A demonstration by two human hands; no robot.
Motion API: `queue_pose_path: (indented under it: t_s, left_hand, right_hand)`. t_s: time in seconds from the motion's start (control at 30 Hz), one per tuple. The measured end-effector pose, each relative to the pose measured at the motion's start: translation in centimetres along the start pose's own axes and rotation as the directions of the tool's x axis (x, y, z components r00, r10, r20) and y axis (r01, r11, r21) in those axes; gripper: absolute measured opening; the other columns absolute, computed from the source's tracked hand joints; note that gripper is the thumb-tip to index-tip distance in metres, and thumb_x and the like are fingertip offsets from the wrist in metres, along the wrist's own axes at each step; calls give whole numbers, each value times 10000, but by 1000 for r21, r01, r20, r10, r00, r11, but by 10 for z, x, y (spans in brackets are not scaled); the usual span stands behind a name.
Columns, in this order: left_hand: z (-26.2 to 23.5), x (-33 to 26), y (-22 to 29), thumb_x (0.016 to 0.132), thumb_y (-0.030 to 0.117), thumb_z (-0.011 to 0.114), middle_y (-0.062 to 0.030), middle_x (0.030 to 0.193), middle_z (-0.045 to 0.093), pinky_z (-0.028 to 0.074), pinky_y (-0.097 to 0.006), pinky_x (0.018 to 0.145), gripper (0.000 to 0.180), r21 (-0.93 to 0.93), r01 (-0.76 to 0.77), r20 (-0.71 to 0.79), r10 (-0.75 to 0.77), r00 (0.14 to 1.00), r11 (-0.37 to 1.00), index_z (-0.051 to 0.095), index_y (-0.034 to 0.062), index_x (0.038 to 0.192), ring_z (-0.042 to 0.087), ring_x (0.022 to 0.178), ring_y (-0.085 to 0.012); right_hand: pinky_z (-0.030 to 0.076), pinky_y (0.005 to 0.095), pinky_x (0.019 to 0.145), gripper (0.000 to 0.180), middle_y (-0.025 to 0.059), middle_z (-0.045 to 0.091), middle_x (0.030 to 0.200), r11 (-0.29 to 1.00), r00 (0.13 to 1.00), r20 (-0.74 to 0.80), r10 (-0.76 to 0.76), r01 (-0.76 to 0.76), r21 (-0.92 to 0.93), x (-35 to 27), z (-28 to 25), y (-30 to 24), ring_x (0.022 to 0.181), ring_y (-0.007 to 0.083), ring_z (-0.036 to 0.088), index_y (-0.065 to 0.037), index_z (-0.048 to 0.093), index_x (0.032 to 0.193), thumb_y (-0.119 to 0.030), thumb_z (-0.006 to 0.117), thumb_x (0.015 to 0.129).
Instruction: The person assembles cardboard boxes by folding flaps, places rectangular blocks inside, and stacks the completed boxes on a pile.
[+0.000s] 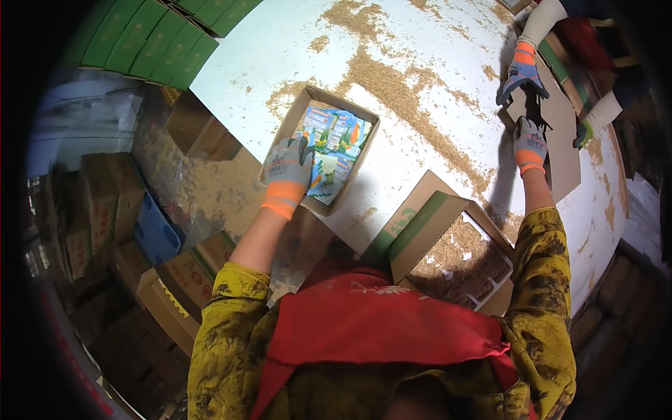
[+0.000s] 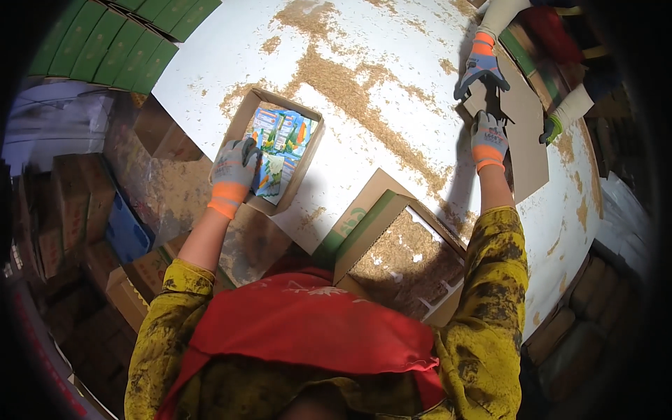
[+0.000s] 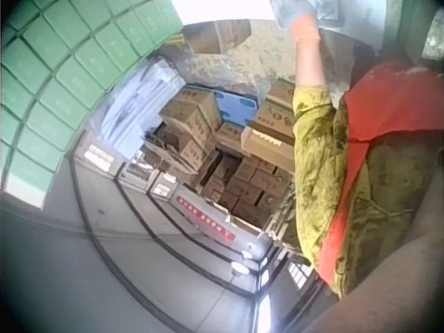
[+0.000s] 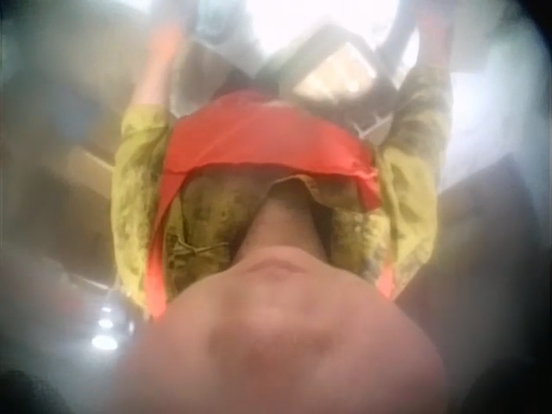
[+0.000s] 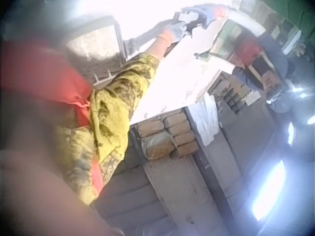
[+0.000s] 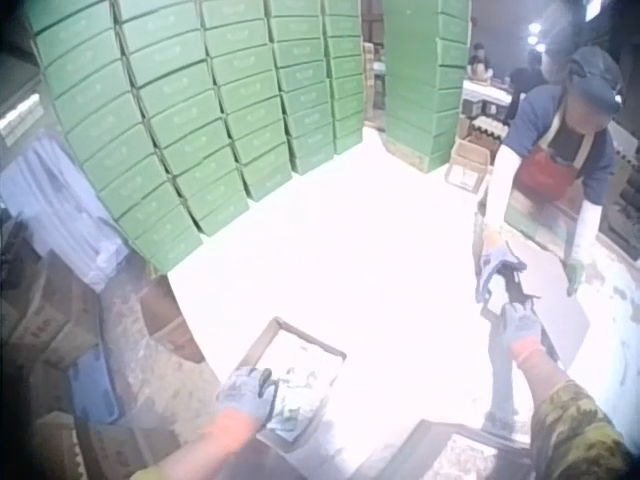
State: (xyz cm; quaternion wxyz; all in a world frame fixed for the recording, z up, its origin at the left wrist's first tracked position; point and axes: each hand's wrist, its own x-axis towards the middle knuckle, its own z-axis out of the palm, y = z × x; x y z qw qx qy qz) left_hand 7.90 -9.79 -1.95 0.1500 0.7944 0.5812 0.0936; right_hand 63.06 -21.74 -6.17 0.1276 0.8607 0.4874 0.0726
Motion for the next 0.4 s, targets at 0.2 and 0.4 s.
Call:
queue_pose_path:
  t_s: [0.2,0.4]
  left_hand:
    - [29,27,4,882,360,615,-152,1087,589,495,-405,843,347,429,-38,199,-53,979,903,620,57,1051,600,1015,-311]
    - [16,27,-10,905,348,552,-172,1091,647,489,-414,883,308,248,100,189,-150,971,964,672,88,1018,628,1020,-330]
  right_hand:
    - [491,424,937,468,186,587,1278,973,971,81,226,-228,20,5,11,7,1145,346,591,-60,516,1306,-348,507,938]
    - [508,413,893,384,207,641,1170,996,998,-17,-53,54,71,-40,-45,-9,1068,320,634,-119,583,1259,-306,503,933]
